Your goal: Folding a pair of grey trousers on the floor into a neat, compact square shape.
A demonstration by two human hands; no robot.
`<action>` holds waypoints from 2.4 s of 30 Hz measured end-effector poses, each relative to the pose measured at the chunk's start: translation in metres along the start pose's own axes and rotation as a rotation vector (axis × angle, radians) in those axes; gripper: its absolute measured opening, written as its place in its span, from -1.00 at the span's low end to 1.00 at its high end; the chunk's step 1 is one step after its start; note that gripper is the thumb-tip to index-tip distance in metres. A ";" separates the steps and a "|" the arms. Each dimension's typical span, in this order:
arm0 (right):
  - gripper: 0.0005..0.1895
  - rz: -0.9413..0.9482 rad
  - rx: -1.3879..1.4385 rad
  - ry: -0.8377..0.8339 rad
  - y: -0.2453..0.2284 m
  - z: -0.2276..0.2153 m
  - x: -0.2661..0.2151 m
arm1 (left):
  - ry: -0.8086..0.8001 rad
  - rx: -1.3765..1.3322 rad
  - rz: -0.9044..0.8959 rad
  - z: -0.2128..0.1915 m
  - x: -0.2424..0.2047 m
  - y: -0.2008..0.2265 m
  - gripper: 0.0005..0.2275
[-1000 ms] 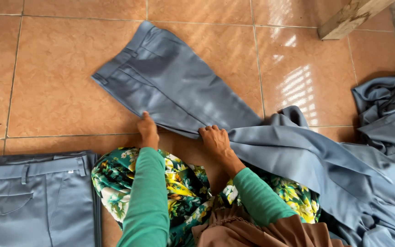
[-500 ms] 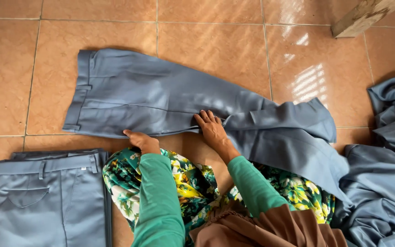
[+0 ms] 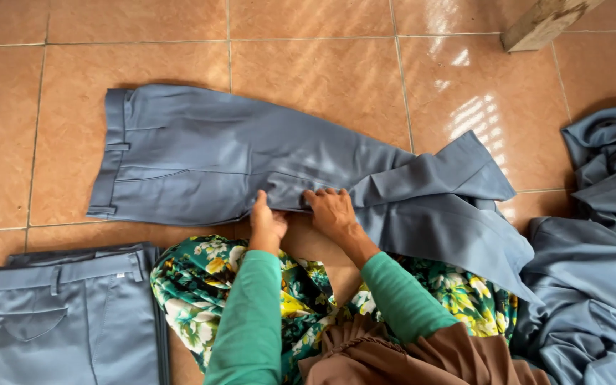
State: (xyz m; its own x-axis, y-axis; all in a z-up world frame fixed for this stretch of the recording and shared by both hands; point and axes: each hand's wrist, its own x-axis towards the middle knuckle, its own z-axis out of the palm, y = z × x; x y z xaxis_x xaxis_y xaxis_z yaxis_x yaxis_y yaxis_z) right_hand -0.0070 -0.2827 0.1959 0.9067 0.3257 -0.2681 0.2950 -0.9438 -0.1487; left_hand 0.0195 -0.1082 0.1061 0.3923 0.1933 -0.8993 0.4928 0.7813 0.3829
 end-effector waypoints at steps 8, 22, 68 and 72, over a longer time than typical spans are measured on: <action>-0.61 0.048 -0.208 0.098 0.049 -0.006 -0.031 | -0.280 -0.415 0.078 -0.069 0.148 0.095 -0.42; -0.60 0.090 0.007 0.176 0.035 0.009 -0.034 | 0.075 -0.214 0.248 -0.052 -0.028 0.046 -0.27; -0.43 0.555 0.360 0.265 0.145 0.032 -0.030 | 0.043 -0.194 0.282 -0.075 -0.060 0.048 -0.31; -0.29 0.813 0.517 0.286 0.164 0.034 -0.013 | -0.063 -0.182 0.208 -0.087 -0.085 0.014 -0.26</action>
State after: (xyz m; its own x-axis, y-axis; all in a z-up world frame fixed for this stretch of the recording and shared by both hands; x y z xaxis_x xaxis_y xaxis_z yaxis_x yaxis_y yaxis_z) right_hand 0.0193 -0.4397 0.1431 0.8333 -0.4965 -0.2431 -0.5511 -0.7115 -0.4360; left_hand -0.0748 -0.0625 0.1697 0.5211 0.3276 -0.7881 0.2516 0.8233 0.5087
